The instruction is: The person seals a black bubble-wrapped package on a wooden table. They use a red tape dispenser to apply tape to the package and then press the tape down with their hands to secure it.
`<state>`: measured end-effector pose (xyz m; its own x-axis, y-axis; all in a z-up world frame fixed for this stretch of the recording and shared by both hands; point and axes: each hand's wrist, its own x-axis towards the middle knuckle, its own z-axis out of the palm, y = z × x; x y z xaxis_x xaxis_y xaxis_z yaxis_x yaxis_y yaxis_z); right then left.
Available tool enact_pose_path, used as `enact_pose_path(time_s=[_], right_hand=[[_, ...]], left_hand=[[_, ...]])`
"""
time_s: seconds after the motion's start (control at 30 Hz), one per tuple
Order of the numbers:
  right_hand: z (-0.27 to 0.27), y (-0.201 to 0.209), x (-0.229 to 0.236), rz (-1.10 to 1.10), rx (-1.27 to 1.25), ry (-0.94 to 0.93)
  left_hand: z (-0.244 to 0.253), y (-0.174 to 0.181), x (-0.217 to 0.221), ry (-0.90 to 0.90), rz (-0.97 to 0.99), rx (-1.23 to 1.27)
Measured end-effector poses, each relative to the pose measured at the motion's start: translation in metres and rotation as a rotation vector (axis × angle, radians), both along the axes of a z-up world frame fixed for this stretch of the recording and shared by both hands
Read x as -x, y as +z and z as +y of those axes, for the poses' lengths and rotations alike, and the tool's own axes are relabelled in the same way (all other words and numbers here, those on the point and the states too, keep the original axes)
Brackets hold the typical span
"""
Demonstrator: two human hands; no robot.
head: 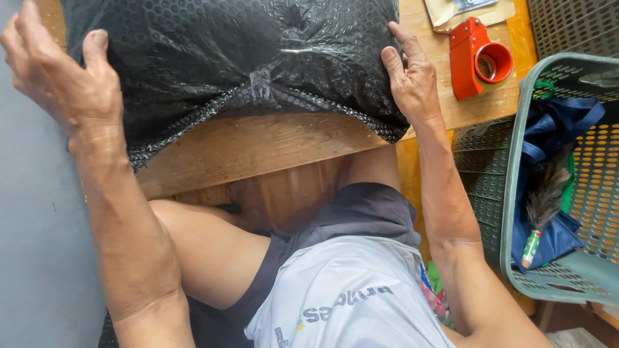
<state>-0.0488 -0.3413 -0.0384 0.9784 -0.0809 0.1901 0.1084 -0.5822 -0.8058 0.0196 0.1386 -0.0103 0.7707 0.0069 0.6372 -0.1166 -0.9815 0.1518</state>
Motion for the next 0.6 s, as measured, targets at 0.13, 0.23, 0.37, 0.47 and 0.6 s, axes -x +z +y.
enact_pose_path(time_s=[0.13, 0.23, 0.37, 0.47, 0.6], right_hand=[[-0.009, -0.017, 0.02, -0.095, -0.18, 0.035], [-0.005, -0.028, 0.056, -0.295, -0.247, 0.023], [-0.008, -0.036, 0.1, -0.478, -0.087, 0.051], [-0.022, -0.063, 0.116, -0.504, -0.018, 0.138], [-0.031, -0.086, 0.112, -0.514, 0.047, 0.164]], left_hand=[[-0.104, 0.035, 0.023, -0.51, -0.069, -0.045], [-0.177, 0.021, 0.043, -0.88, -0.036, -0.086], [-0.245, -0.001, 0.066, -1.107, -0.119, -0.188], [-0.27, -0.014, 0.071, -1.133, -0.181, -0.265], [-0.29, -0.025, 0.071, -1.14, -0.159, -0.266]])
